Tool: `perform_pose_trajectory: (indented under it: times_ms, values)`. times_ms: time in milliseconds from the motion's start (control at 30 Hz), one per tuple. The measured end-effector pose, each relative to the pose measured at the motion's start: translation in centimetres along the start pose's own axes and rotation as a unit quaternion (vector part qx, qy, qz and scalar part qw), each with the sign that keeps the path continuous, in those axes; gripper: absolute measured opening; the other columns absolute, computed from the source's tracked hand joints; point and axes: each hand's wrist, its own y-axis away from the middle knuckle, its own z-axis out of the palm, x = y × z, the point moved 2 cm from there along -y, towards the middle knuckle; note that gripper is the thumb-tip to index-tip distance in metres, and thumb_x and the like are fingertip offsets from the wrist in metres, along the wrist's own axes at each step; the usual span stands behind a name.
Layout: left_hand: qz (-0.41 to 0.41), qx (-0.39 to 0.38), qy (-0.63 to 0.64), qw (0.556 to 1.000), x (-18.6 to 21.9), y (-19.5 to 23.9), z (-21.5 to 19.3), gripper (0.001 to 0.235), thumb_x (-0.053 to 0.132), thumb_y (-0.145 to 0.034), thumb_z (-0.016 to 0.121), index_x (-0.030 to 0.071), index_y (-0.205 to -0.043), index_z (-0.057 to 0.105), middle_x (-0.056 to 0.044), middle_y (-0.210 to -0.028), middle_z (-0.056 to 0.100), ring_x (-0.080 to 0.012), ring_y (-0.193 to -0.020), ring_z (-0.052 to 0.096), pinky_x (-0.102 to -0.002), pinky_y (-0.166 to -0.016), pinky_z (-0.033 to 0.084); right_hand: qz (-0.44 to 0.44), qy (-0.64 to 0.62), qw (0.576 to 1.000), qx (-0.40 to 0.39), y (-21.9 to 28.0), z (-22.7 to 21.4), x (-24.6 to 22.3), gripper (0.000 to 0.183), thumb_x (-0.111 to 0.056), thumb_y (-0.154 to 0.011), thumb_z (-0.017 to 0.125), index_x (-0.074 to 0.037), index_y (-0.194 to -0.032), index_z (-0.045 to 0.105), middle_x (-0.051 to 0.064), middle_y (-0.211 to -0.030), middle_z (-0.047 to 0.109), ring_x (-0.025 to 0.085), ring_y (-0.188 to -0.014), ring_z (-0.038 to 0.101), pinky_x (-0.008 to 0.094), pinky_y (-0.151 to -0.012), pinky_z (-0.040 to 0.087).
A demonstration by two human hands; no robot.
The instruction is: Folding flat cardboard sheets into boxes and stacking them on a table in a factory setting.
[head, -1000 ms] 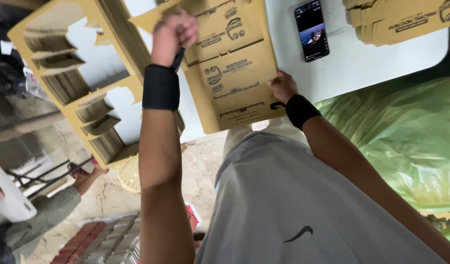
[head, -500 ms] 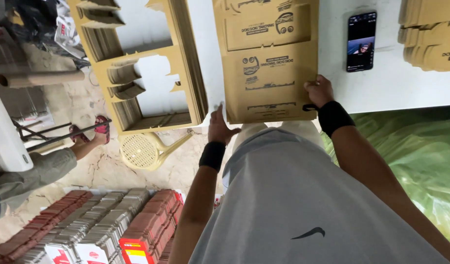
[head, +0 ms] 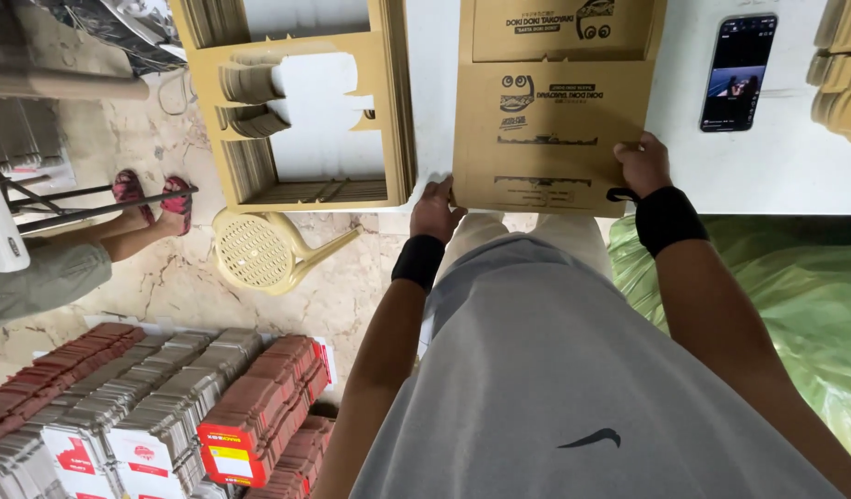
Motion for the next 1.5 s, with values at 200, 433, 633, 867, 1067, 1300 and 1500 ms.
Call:
perform_pose_trajectory:
  times_ms: [200, 433, 633, 867, 1067, 1300, 1500]
  values:
    - [0.006, 0.014, -0.042, 0.999, -2.4, -1.1, 3.3, 0.063, 0.031, -0.079, 0.084, 0.017, -0.136, 0.060, -0.002, -0.111, 0.062, -0.0217, -0.100, 0.073, -0.037, -0.089, 0.063, -0.042, -0.015, 0.999, 0.004, -0.8, 0.1, 1.1, 0.058, -0.024, -0.109, 0.063, 0.005, -0.153, 0.041, 0.021, -0.132, 0.051, 0.034, -0.125, 0.051, 0.054, -0.095, 0.047]
    - [0.038, 0.044, -0.094, 0.994, -1.4, -0.2, 2.4, 0.056, 0.031, -0.081, 0.082, 0.015, -0.132, 0.065, -0.004, -0.099, 0.066, -0.0276, -0.090, 0.076, -0.042, -0.082, 0.065, -0.042, -0.019, 0.999, 0.011, -1.0, 0.0, 1.2, 0.052, -0.025, -0.109, 0.062, 0.001, -0.151, 0.045, 0.018, -0.130, 0.053, 0.034, -0.122, 0.053, 0.054, -0.094, 0.048]
    - [0.067, 0.071, 0.000, 0.995, 15.0, 7.7, -14.1, 0.039, 0.035, -0.083, 0.076, 0.026, -0.121, 0.072, -0.005, -0.089, 0.069, -0.0316, -0.084, 0.076, -0.049, -0.076, 0.064, -0.031, -0.011, 0.999, 0.027, -1.1, 0.1, 1.6, 0.052, -0.025, -0.106, 0.067, 0.001, -0.147, 0.049, 0.021, -0.132, 0.057, 0.037, -0.125, 0.056, 0.056, -0.099, 0.047]
    - [0.304, 0.029, 0.435, 0.847, 23.6, 21.8, -17.1, 0.018, 0.004, -0.093, 0.065, 0.016, -0.105, 0.069, -0.001, -0.081, 0.074, -0.0276, -0.072, 0.076, -0.035, -0.068, 0.063, -0.073, -0.022, 0.995, 0.070, -2.3, 0.1, 3.5, 0.037, -0.019, -0.086, 0.069, -0.007, -0.120, 0.069, 0.006, -0.116, 0.072, 0.021, -0.105, 0.066, 0.034, -0.082, 0.053]
    - [0.357, 0.042, 0.450, 0.818, 26.9, 25.1, -13.1, 0.020, 0.001, -0.094, 0.065, 0.015, -0.108, 0.066, -0.002, -0.089, 0.072, -0.0265, -0.079, 0.075, -0.036, -0.073, 0.065, -0.021, -0.094, 0.994, 0.050, -0.3, 0.4, 0.2, 0.038, -0.014, -0.089, 0.065, -0.010, -0.126, 0.066, 0.007, -0.120, 0.069, 0.024, -0.110, 0.066, 0.033, -0.089, 0.057]
    - [0.401, 0.041, 0.478, 0.780, 28.5, 27.4, -9.5, 0.024, -0.004, -0.096, 0.064, 0.013, -0.113, 0.061, -0.004, -0.099, 0.070, -0.0252, -0.088, 0.074, -0.037, -0.078, 0.066, -0.096, -0.053, 0.991, 0.079, -4.2, 0.1, 5.0, 0.030, -0.016, -0.088, 0.076, -0.009, -0.116, 0.069, 0.006, -0.111, 0.075, 0.020, -0.101, 0.069, 0.036, -0.079, 0.055]
    - [0.473, 0.068, 0.482, 0.735, 24.4, 20.2, -13.3, 0.028, -0.007, -0.097, 0.063, 0.012, -0.116, 0.057, -0.005, -0.107, 0.068, -0.0241, -0.095, 0.073, -0.038, -0.083, 0.067, -0.080, -0.059, 0.992, 0.076, -3.5, 0.4, 4.1, 0.036, -0.017, -0.085, 0.072, -0.010, -0.120, 0.070, 0.006, -0.113, 0.072, 0.022, -0.103, 0.067, 0.035, -0.081, 0.054]
